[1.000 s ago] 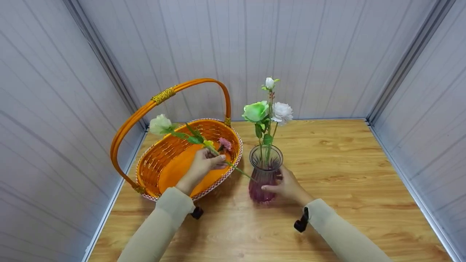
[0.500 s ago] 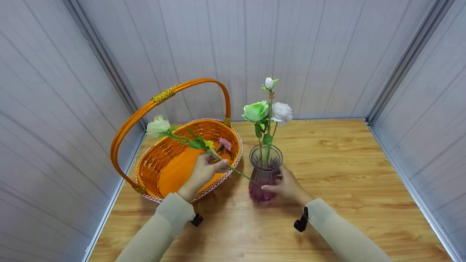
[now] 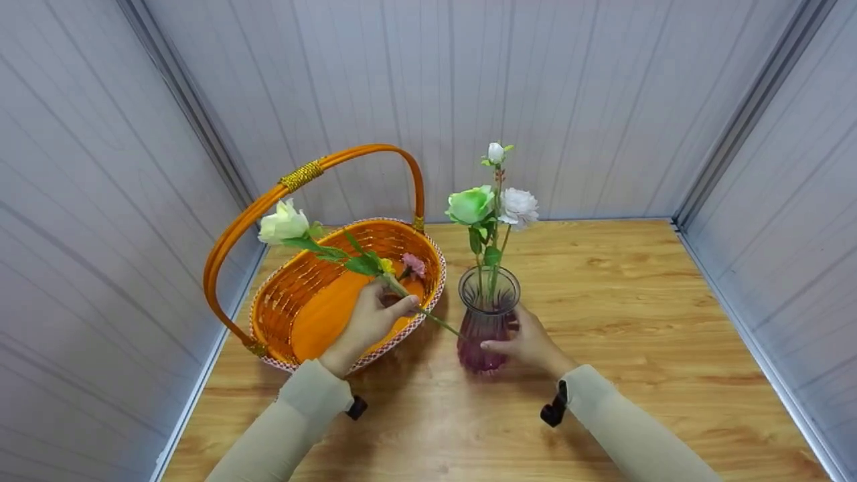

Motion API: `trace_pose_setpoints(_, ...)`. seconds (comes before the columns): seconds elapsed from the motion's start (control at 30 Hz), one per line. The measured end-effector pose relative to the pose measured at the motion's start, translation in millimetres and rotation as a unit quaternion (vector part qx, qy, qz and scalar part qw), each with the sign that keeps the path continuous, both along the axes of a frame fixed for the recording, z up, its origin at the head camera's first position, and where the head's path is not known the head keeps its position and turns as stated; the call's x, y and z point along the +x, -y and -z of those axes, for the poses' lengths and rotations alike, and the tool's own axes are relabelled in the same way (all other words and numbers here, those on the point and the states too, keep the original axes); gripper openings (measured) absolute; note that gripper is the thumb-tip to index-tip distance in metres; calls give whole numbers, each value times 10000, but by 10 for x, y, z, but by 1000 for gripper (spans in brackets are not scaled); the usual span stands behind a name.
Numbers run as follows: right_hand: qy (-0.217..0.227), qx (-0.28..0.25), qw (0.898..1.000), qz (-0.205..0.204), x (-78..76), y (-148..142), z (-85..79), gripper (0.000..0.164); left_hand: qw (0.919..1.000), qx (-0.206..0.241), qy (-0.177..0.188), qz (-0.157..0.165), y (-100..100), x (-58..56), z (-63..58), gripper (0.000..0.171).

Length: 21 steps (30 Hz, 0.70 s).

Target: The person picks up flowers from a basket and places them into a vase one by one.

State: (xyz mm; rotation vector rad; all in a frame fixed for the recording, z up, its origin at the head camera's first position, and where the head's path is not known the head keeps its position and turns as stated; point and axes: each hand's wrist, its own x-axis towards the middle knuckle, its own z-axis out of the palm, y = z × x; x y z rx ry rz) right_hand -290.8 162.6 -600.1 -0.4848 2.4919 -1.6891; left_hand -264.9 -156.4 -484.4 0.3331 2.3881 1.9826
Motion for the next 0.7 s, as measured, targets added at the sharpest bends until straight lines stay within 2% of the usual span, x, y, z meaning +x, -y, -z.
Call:
trace_pose_setpoints(0.33, -29, 16, 10000, -12, -2, 4, -2, 95, 9981, 248, -514, 218, 65, 9, -238, 7)
trace_pose_setpoints(0.5, -56, -93, 9999, -93, 0, -2, -1, 99, 9949, 573, -725, 402, 91, 7, -385, 8)
trace_pose_setpoints(0.7, -99, -125, 9997, -158, -7, -7, 13, 99, 9928, 807, -832, 307, 135, -3, -549, 10)
